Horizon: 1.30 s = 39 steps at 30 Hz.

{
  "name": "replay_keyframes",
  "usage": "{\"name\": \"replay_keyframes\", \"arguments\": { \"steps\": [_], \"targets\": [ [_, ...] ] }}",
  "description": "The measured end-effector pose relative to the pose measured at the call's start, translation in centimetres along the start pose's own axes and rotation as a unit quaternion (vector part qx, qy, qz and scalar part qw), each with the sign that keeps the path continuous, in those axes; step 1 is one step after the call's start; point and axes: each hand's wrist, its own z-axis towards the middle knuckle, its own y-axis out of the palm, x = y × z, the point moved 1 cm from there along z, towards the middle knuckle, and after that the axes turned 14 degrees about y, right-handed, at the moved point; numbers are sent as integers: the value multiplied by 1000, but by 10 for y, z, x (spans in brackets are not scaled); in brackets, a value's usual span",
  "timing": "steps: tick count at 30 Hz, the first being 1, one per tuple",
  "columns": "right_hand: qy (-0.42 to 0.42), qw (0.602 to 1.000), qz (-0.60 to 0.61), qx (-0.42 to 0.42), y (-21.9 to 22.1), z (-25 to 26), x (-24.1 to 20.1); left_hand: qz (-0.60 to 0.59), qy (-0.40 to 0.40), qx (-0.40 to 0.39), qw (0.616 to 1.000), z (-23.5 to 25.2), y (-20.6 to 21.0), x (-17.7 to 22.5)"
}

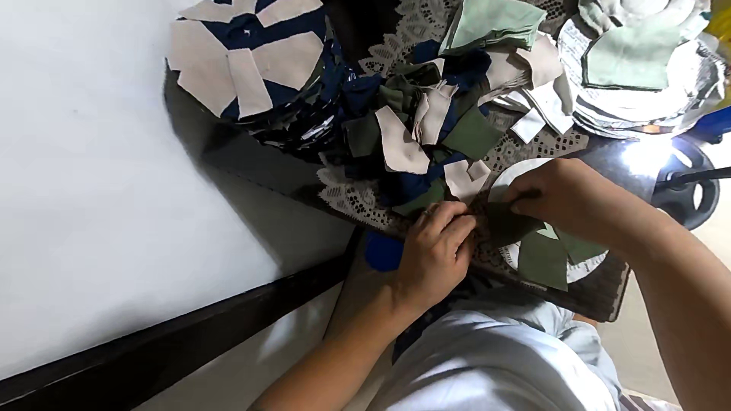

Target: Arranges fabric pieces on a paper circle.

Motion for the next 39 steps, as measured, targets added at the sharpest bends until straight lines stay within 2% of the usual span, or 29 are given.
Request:
{"name": "replay_keyframes", "arguments": {
  "steps": [7,15,31,39],
  "targets": [
    [15,1000,-10,-6,-1,3,-2,-5,10,-22,1000,-1,-1,2],
    [31,999,-18,-14,-2,4,-4,-2,98,-64,993,-12,2,0],
    [21,1000,-12,4,0,3,0,7,130,-81,988,-16,3,-3],
    [29,999,-8,-25,-3,2,-1,-2,143,-78,987,-16,2,-5]
  ]
}}
